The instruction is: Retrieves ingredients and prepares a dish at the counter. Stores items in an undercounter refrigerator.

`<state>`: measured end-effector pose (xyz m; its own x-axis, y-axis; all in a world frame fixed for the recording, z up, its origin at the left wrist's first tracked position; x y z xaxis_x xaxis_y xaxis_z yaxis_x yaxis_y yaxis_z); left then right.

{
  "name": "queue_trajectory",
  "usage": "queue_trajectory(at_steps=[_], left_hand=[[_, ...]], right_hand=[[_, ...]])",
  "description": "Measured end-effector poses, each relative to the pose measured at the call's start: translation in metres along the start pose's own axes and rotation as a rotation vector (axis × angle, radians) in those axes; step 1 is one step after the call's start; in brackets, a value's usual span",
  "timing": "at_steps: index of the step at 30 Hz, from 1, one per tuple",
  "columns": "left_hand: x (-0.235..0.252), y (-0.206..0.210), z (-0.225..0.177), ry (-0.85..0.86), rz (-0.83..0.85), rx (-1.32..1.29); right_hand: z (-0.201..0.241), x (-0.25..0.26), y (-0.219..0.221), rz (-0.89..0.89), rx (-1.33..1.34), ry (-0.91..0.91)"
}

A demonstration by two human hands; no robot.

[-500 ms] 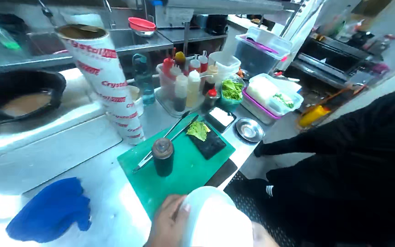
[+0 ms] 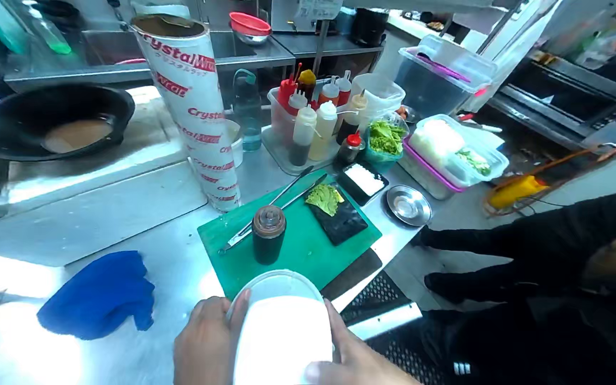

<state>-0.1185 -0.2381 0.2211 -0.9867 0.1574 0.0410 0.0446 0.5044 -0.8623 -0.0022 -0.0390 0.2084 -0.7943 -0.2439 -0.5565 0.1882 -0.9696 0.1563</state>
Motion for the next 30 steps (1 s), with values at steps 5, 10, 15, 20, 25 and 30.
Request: queue_trajectory(at_steps=[5,10,15,20,25,30], left_hand=[[-0.002,0.001,-0.01,-0.111,-0.065,0.115],[-0.005,-0.005,-0.03,-0.195,-0.127,0.177],[-0.01,-0.006,-0.044,-0.264,-0.139,-0.104],[-0.021,0.013,-0.026,-0.375,-0.101,-0.826],[-0.038,0.012,-0.018,-0.567,-0.21,-1.13],[-0.071,-0.026,0.016,-0.585,-0.411,-1.046]], right_hand=[[0.017,0.019,-0.029,0.008,-0.2,0.091],[0.038,0.033,-0.055,0.085,-0.364,0.097],[0.053,0.042,-0.067,0.174,-0.408,0.113],[0.088,0.035,-0.065,0.153,-0.818,0.035],[0.13,0.037,-0.039,0.271,-0.886,-0.213],[0.16,0.051,-0.049,0.168,-0.653,-0.525]])
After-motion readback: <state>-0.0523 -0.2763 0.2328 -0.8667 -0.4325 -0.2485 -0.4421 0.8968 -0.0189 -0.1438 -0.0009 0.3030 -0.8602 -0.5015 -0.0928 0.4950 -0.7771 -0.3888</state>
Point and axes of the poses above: each hand's wrist, its own x-axis towards the middle knuckle, its own y-axis out of the palm, z = x × y, the point moved 7 cm from there along x, towards the middle knuckle, and after that the axes turned 7 degrees about z, right-handed, at the moved point
